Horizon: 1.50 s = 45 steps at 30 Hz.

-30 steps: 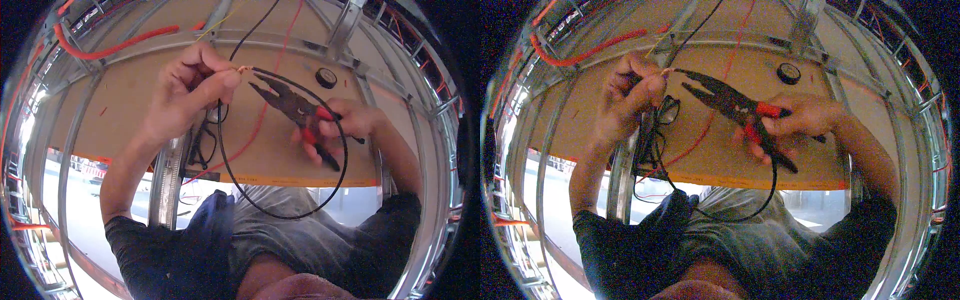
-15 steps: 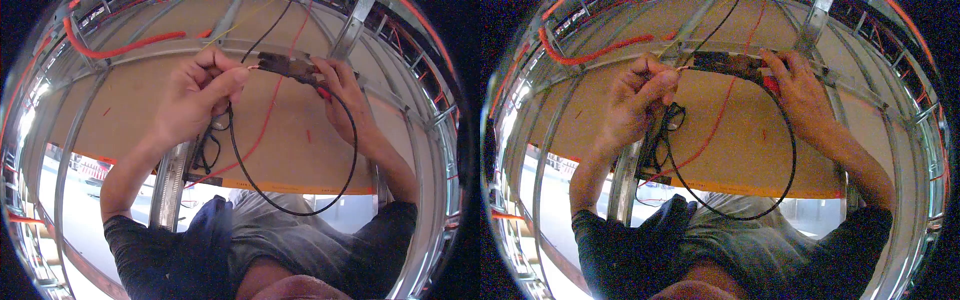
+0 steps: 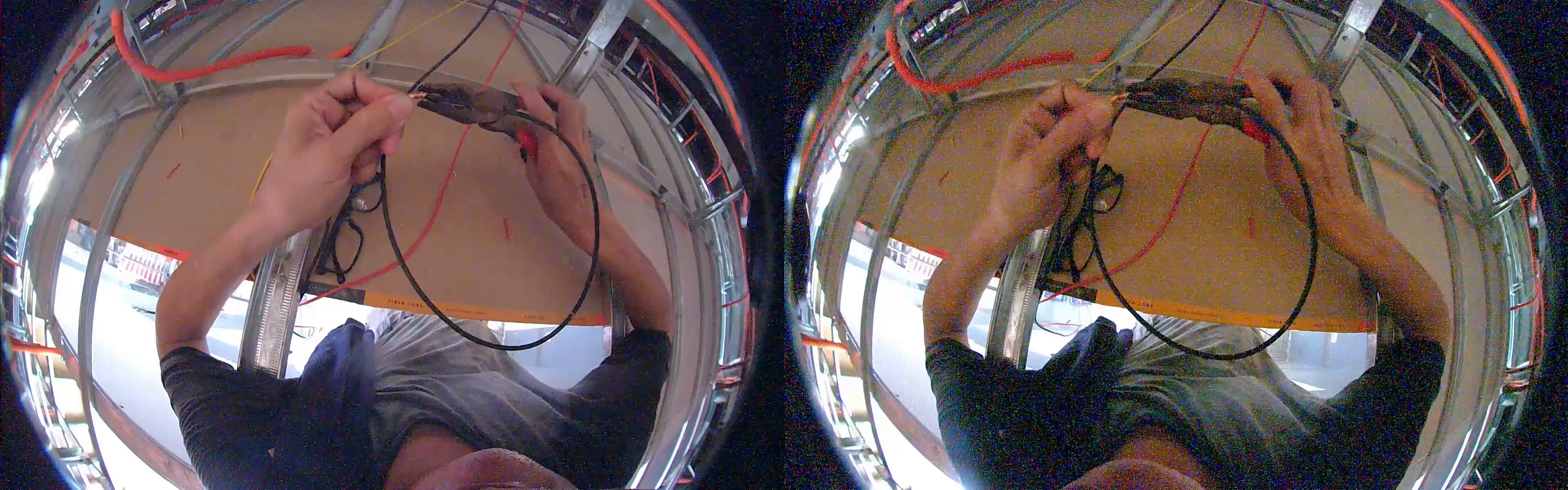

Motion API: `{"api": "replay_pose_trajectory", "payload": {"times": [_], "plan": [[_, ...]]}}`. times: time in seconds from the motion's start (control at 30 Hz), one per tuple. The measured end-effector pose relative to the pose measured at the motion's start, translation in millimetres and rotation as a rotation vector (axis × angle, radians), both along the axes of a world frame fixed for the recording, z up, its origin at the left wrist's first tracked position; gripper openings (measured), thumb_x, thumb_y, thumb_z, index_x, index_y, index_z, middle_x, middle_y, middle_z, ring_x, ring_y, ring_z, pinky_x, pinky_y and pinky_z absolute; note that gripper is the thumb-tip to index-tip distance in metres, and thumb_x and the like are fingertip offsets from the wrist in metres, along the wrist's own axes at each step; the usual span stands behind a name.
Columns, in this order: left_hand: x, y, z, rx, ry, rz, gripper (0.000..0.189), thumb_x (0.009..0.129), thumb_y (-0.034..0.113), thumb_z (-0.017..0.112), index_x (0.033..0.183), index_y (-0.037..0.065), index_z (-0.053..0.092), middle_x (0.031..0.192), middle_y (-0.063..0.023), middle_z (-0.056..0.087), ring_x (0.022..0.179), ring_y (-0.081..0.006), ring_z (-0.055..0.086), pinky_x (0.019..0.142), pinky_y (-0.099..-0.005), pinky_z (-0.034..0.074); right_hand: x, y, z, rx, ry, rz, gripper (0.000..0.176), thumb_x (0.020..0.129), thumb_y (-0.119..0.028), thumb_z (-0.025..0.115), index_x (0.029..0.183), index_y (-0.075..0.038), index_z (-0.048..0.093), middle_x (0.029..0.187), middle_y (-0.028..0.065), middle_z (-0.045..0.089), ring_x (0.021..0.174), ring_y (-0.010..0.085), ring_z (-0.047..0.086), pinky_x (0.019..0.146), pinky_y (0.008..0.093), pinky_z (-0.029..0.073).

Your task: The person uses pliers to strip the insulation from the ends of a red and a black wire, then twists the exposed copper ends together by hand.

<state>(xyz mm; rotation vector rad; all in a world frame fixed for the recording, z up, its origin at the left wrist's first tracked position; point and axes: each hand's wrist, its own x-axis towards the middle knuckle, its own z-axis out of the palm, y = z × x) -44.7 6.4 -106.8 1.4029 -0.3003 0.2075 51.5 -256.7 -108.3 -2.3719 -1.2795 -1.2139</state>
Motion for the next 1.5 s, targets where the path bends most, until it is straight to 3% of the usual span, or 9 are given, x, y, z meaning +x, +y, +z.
{"api": "replay_pose_trajectory", "payload": {"times": [0.43, 0.53, 0.7, 0.93, 1.0, 1.13, 1.2, 1.4, 1.5], "plan": [[-3, 1, 0, -0.078, 0.039, -0.032, 0.013, 0.094, 0.016, 0.062, 0.093, 0.005, 0.056, 0.068, 0.0012, 0.054, 0.048, -0.0008, 0.034, 0.043, -0.0191, 0.027, -2, 8, 1, 0.008, -0.027, 0.029, 0.047, 0.083, -0.003, 0.058, 0.128, -0.014, 0.054, 0.111, 0.0180, 0.055, 0.099, 0.0395, 0.055, 0.087, 0.0454, 0.048], [-2, 1, -1, -0.045, 0.011, 0.006, 0.013, 0.094, 0.017, 0.063, 0.093, 0.006, 0.057, 0.068, 0.0011, 0.054, 0.048, -0.0004, 0.036, 0.043, -0.0188, 0.028, -2, 6, -2, -0.037, 0.026, -0.017, 0.051, 0.077, 0.007, 0.064, 0.124, -0.007, 0.054, 0.111, 0.0190, 0.056, 0.100, 0.0376, 0.058, 0.084, 0.0434, 0.050], [2, 4, -7, 0.040, -0.069, 0.039, 0.012, 0.093, 0.017, 0.065, 0.090, 0.008, 0.058, 0.068, 0.0015, 0.056, 0.051, -0.0002, 0.041, 0.043, -0.0185, 0.029, -29, 15, 6, -0.059, 0.518, 0.059, 0.031, 0.080, 0.005, 0.056, 0.111, -0.002, 0.057, 0.095, 0.0176, 0.061, 0.090, 0.0362, 0.060, 0.077, 0.0426, 0.048], [4, 9, -8, 0.135, -0.080, 0.052, 0.012, 0.092, 0.017, 0.066, 0.090, 0.008, 0.059, 0.068, 0.0030, 0.057, 0.056, -0.0003, 0.046, 0.047, -0.0169, 0.033, -41, -1, 1, -0.118, 0.826, 0.070, 0.013, 0.091, -0.011, 0.054, 0.100, -0.002, 0.057, 0.082, 0.0125, 0.057, 0.079, 0.0251, 0.059, 0.072, 0.0382, 0.046], [4, 8, -8, 0.125, -0.079, 0.021, 0.012, 0.092, 0.017, 0.066, 0.090, 0.008, 0.059, 0.069, 0.0029, 0.057, 0.058, -0.0005, 0.048, 0.049, -0.0167, 0.034, -45, 1, 10, -0.122, 1.163, 0.041, 0.015, 0.094, -0.016, 0.054, 0.099, -0.002, 0.056, 0.080, 0.0102, 0.056, 0.078, 0.0228, 0.057, 0.074, 0.0382, 0.046], [5, 6, -7, 0.245, -0.123, 0.042, 0.012, 0.093, 0.016, 0.064, 0.087, 0.010, 0.056, 0.074, 0.0037, 0.057, 0.063, -0.0028, 0.049, 0.055, -0.0191, 0.038, -39, -12, 15, -0.228, 0.910, -0.016, 0.017, 0.092, -0.014, 0.057, 0.104, -0.002, 0.057, 0.087, 0.0125, 0.058, 0.086, 0.0250, 0.058, 0.082, 0.0379, 0.047], [7, 7, -9, 0.274, -0.166, 0.035, 0.010, 0.093, 0.014, 0.064, 0.088, 0.009, 0.056, 0.076, 0.0027, 0.058, 0.064, -0.0037, 0.051, 0.057, -0.0193, 0.040, -25, -22, 11, -0.292, 0.332, 0.106, 0.021, 0.091, -0.009, 0.058, 0.111, -0.002, 0.057, 0.097, 0.0152, 0.060, 0.095, 0.0258, 0.057, 0.090, 0.0357, 0.045], [7, 7, -11, 0.356, -0.230, 0.018, 0.008, 0.091, 0.008, 0.066, 0.091, 0.007, 0.058, 0.086, -0.0010, 0.062, 0.070, -0.0060, 0.056, 0.063, -0.0203, 0.046, -11, -43, 30, -0.283, 0.925, 0.081, 0.026, 0.089, -0.005, 0.058, 0.115, -0.002, 0.055, 0.100, 0.0148, 0.060, 0.096, 0.0263, 0.057, 0.089, 0.0354, 0.044], [4, 3, -13, 0.311, -0.263, 0.011, 0.008, 0.092, 0.010, 0.065, 0.088, 0.005, 0.059, 0.074, 0.0034, 0.057, 0.066, -0.0014, 0.053, 0.058, -0.0173, 0.040, -23, -36, 44, -0.356, 0.881, 0.137, 0.022, 0.090, -0.007, 0.058, 0.111, -0.001, 0.055, 0.095, 0.0139, 0.058, 0.090, 0.0260, 0.056, 0.082, 0.0364, 0.044]]}}
